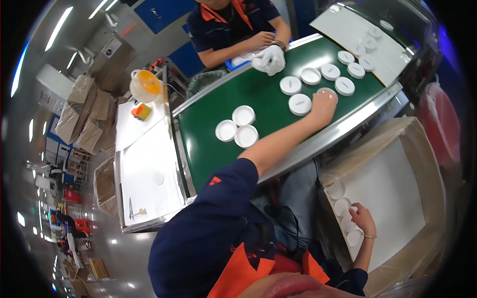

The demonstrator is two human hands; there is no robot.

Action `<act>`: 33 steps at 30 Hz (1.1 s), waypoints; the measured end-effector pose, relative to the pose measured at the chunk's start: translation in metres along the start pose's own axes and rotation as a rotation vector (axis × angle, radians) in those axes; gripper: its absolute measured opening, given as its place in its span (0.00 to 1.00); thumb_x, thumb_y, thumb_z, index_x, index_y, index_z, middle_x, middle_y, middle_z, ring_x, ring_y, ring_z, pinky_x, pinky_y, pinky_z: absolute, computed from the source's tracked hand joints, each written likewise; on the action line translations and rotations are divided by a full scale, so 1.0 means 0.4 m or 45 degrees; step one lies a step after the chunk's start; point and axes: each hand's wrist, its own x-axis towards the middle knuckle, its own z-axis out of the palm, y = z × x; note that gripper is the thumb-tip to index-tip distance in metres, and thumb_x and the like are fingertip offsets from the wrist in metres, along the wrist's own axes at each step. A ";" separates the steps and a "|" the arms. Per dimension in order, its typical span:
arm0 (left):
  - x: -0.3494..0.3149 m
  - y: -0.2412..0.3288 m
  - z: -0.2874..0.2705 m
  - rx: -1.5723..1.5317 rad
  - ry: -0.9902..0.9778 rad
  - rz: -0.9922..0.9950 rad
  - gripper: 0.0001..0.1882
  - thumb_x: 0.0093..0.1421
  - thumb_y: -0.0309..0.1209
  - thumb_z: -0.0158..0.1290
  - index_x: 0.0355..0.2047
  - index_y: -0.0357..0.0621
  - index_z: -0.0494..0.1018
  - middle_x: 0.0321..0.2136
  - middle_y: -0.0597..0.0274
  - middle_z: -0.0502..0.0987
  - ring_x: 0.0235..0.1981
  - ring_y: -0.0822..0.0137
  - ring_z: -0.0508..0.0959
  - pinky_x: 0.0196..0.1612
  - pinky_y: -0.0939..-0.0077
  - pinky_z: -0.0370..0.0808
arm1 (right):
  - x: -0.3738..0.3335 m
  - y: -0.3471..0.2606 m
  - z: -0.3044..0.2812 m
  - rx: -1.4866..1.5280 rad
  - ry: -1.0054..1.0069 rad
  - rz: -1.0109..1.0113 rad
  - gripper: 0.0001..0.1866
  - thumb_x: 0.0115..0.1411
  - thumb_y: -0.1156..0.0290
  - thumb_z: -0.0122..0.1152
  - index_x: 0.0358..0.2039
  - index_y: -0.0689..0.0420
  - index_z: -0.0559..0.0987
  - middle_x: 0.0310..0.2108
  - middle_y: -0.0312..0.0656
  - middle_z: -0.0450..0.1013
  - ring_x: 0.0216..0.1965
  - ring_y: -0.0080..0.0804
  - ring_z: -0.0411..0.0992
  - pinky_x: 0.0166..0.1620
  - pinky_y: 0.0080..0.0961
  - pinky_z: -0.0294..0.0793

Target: The person picks up printed lids from a conveyor belt, displays them to the camera, and packs them into a lined box, placing divider sheets between layers.

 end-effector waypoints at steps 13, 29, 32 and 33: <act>-0.283 -0.229 -0.381 -0.291 0.005 0.273 0.10 0.60 0.31 0.57 0.41 0.47 0.74 0.44 0.62 0.79 0.47 0.58 0.76 0.57 0.58 0.64 | -0.012 -0.026 -0.004 -0.036 0.032 -0.013 0.20 0.62 0.61 0.57 0.49 0.60 0.76 0.20 0.50 0.77 0.26 0.44 0.79 0.36 0.37 0.75; -0.523 -0.424 -0.465 -0.059 -0.340 -0.261 0.33 0.56 0.24 0.52 0.63 0.56 0.60 0.54 0.46 0.67 0.54 0.46 0.69 0.55 0.57 0.69 | -0.006 -0.022 0.007 0.004 -0.037 -0.026 0.20 0.62 0.60 0.56 0.50 0.59 0.76 0.20 0.49 0.77 0.27 0.43 0.79 0.37 0.37 0.75; -0.508 -0.423 -0.457 -0.245 -0.371 -0.267 0.35 0.56 0.20 0.51 0.64 0.56 0.59 0.48 0.47 0.70 0.48 0.46 0.71 0.50 0.57 0.72 | -0.008 -0.025 0.008 -0.002 -0.038 -0.021 0.21 0.61 0.60 0.56 0.50 0.59 0.76 0.21 0.49 0.77 0.28 0.44 0.79 0.38 0.37 0.75; -0.503 -0.423 -0.454 -0.288 -0.405 -0.266 0.35 0.56 0.19 0.51 0.64 0.55 0.59 0.45 0.47 0.71 0.47 0.47 0.72 0.49 0.58 0.72 | -0.008 -0.024 0.008 -0.004 -0.031 -0.015 0.21 0.61 0.60 0.56 0.50 0.60 0.76 0.21 0.49 0.77 0.28 0.44 0.79 0.38 0.37 0.75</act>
